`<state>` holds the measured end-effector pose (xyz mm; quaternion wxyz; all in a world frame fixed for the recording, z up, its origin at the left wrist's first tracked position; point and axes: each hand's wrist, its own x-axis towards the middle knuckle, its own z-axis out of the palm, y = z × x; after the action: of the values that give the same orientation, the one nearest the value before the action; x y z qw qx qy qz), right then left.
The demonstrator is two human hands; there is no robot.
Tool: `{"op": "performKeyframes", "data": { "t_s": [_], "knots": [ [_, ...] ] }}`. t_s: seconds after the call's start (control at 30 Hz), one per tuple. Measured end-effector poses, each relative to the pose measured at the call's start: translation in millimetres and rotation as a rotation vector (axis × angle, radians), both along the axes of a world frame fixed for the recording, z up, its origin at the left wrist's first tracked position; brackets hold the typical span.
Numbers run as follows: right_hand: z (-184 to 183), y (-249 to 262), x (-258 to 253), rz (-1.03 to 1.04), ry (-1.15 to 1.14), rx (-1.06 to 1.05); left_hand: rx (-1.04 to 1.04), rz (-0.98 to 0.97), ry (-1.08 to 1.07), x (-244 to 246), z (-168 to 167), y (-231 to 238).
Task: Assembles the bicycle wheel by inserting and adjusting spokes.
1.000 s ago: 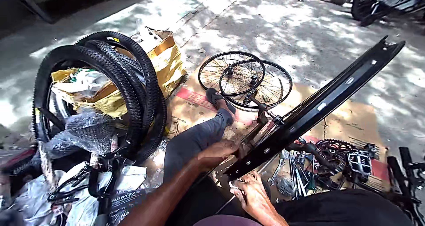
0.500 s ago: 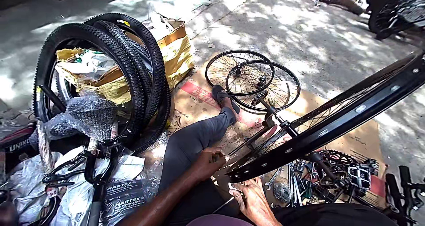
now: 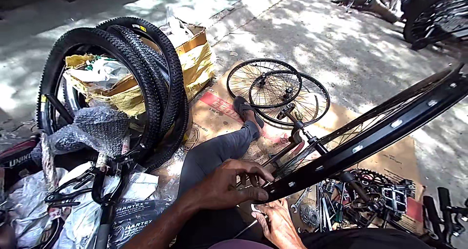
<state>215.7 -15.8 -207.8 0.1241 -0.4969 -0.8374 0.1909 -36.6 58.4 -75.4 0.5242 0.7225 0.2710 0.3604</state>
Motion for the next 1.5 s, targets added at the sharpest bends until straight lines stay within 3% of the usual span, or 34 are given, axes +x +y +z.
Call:
{"op": "performKeyframes", "data": {
  "t_s": [0.2, 0.4, 0.47, 0.57, 0.6, 0.7, 0.8, 0.97, 1.17, 1.37, 1.5],
  "knots": [
    [0.7, 0.7, 0.2, 0.006, 0.014, 0.007, 0.071, 0.004, 0.242, -4.7, -6.9, 2.7],
    [0.1, 1.4, -0.4, 0.010, 0.004, 0.007, 0.074, 0.004, 0.132, -0.5, 2.2, 1.4],
    [-0.5, 1.3, 0.1, 0.014, 0.005, 0.013, 0.109, -0.029, 0.296, -3.1, -2.0, 1.6],
    [0.6, 0.8, -0.3, 0.008, 0.003, 0.003, 0.134, -0.119, 0.734, -5.0, -6.8, 2.9],
    [1.6, 0.7, -0.4, 0.007, 0.000, -0.004, 0.136, -0.107, 0.759, -4.0, -7.8, 2.0],
    [0.8, 1.1, -0.4, 0.006, -0.003, -0.003, 0.154, 0.030, 0.448, -0.9, -5.4, -1.5],
    [-0.7, 0.1, 0.4, 0.008, -0.001, 0.009, 0.083, 0.036, 0.140, 4.4, 4.0, -0.2],
    [1.7, 1.7, -0.7, 0.008, -0.009, -0.026, 0.155, -0.010, 0.491, -0.2, -3.0, 1.6],
    [-0.2, 1.1, -0.3, 0.010, 0.003, 0.009, 0.081, 0.027, 0.051, 6.2, 4.7, -0.4],
    [0.0, 1.8, -0.2, 0.017, 0.002, 0.013, 0.141, 0.018, 0.354, 2.1, -1.1, 0.9],
    [-2.2, 1.3, 0.2, 0.013, 0.004, 0.021, 0.144, 0.068, 0.145, 6.3, 6.5, -0.6]
  ]
}}
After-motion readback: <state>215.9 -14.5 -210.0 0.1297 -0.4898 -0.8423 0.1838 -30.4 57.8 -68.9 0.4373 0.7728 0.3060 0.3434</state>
